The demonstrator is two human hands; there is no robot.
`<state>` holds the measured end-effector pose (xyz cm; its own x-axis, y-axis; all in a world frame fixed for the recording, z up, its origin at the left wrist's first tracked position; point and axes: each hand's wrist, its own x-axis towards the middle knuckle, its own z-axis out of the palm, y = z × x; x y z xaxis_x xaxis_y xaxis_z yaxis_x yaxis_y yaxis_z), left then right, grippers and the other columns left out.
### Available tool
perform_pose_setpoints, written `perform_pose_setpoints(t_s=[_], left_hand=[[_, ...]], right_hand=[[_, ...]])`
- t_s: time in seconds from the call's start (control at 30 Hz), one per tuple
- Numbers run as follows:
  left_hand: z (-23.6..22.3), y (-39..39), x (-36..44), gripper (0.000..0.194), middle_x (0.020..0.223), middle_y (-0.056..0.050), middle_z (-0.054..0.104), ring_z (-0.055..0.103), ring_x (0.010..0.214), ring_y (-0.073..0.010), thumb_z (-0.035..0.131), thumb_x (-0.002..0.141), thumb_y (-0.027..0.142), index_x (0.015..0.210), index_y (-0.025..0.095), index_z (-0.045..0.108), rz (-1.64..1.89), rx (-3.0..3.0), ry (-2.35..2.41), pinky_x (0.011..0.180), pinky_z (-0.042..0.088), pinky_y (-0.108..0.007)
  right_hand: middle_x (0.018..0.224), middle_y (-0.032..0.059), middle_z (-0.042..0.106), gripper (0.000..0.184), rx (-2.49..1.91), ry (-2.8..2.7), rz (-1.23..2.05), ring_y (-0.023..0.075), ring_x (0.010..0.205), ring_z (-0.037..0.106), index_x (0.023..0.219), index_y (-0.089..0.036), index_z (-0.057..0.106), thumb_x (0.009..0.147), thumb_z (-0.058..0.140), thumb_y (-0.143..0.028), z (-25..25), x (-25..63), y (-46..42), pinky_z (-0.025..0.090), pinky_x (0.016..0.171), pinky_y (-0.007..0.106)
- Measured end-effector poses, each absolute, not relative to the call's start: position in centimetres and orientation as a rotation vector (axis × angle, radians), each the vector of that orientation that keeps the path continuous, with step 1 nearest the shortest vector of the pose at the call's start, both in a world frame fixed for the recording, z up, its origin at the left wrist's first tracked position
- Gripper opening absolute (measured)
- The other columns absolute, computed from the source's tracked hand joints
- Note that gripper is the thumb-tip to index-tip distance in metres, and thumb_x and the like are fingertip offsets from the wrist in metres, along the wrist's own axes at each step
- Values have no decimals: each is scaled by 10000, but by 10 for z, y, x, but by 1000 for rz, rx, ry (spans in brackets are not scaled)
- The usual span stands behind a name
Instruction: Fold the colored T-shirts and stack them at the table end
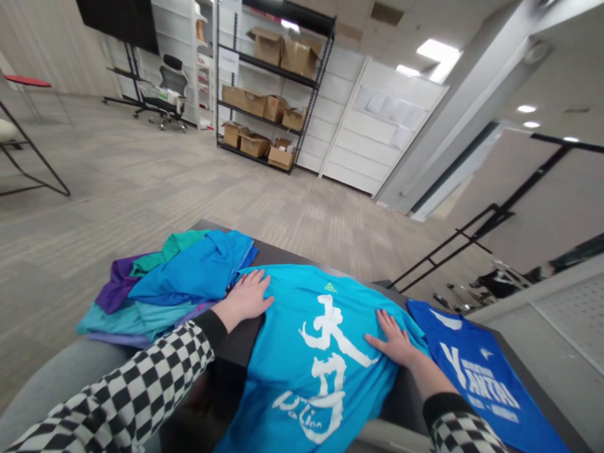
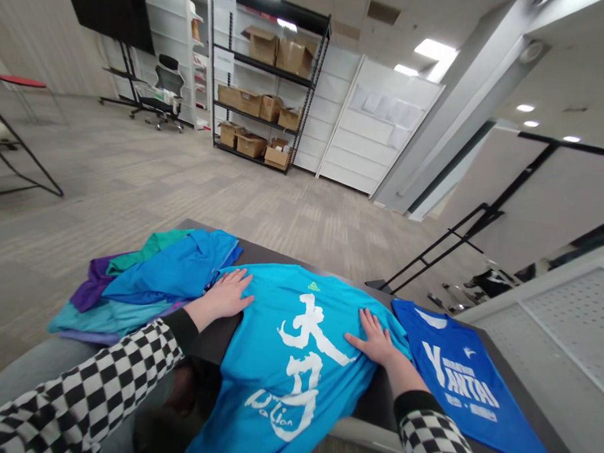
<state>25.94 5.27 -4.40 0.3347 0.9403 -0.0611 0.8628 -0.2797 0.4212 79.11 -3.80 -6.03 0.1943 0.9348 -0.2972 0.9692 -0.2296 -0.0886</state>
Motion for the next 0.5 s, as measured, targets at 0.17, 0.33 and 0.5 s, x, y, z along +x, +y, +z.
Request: perform_pose_setpoints(t_s=[0.17, 0.33, 0.5], left_hand=[[-47, 54, 260, 1014, 1897, -159, 148, 46, 1754, -474, 591, 949, 805, 1780, 260, 387, 218, 2266, 1568, 1393, 87, -666], [-30, 83, 272, 1310, 1907, -147, 10, -60, 1729, -548, 692, 773, 917, 1829, 301, 221, 4, 2221, 1527, 1366, 65, -732], [-19, 119, 284, 1498, 1902, -147, -57, -83, 1690, -633, 818, 621, 907, 1833, 337, 146, -233, 2180, 1509, 1323, 122, -801]], right_hand=[[1912, 37, 93, 1201, 2399, 1875, -380, 382, 1762, 115, 1847, -301, 150, 867, 475, -916, -69, 803, -40, 197, 1390, 666], [1906, 44, 154, 1175, 2376, 1832, -364, 398, 1755, 150, 1837, -314, 212, 864, 539, -888, -62, 810, -44, 257, 1376, 652], [1914, 110, 63, 1244, 2358, 1776, -460, 399, 1766, 60, 1847, -252, 134, 875, 567, -898, -43, 803, -36, 171, 1381, 667]])
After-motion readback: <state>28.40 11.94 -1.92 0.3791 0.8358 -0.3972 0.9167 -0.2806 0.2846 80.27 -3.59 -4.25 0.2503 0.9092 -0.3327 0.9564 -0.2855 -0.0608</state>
